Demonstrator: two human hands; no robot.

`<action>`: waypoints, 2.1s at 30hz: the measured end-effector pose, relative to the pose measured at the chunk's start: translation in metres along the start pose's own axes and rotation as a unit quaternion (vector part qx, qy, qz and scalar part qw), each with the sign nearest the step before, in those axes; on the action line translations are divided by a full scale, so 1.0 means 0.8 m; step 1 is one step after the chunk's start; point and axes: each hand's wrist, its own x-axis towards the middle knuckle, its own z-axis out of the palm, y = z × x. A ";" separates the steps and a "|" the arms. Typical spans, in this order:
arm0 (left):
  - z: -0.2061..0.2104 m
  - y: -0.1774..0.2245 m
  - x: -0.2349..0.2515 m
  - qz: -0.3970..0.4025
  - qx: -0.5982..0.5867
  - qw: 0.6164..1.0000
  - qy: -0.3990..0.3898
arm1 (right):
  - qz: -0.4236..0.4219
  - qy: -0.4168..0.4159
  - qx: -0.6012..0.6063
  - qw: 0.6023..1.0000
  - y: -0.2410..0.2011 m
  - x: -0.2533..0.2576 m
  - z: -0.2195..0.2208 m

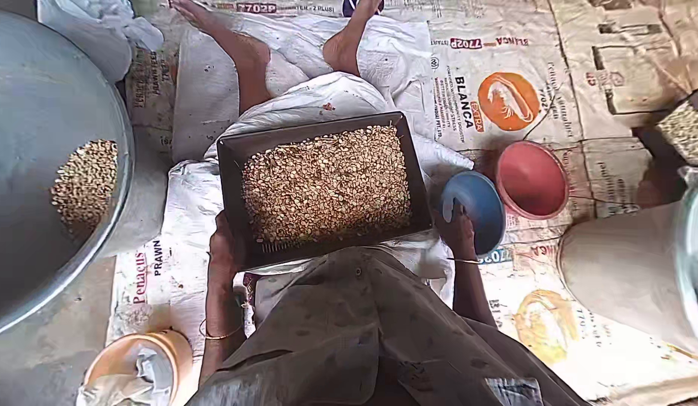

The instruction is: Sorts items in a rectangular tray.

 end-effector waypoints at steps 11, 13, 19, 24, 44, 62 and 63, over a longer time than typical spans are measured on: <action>-0.030 0.128 0.052 0.204 -0.039 0.978 -0.032 | -0.025 0.002 -0.106 0.994 -0.072 -0.026 -0.083; -0.020 0.137 0.098 0.206 -0.080 0.974 -0.057 | -0.059 0.031 -0.110 0.992 -0.092 -0.012 -0.092; 0.036 0.136 0.149 0.194 -0.041 0.980 0.002 | -0.102 0.034 -0.152 0.982 -0.111 0.126 -0.049; 0.066 0.120 0.156 0.205 -0.005 0.978 0.029 | -0.183 0.064 -0.088 0.977 -0.175 0.128 -0.056; 0.092 0.112 0.165 0.285 -0.030 0.958 0.019 | -0.406 -0.012 -0.010 0.914 -0.339 0.064 0.073; 0.058 0.101 0.163 0.138 -0.459 0.877 -0.042 | -0.380 -0.154 0.207 0.888 -0.351 0.033 0.058; 0.057 0.101 0.163 0.130 -0.469 0.873 -0.033 | -0.399 -0.144 0.152 0.893 -0.359 0.027 0.060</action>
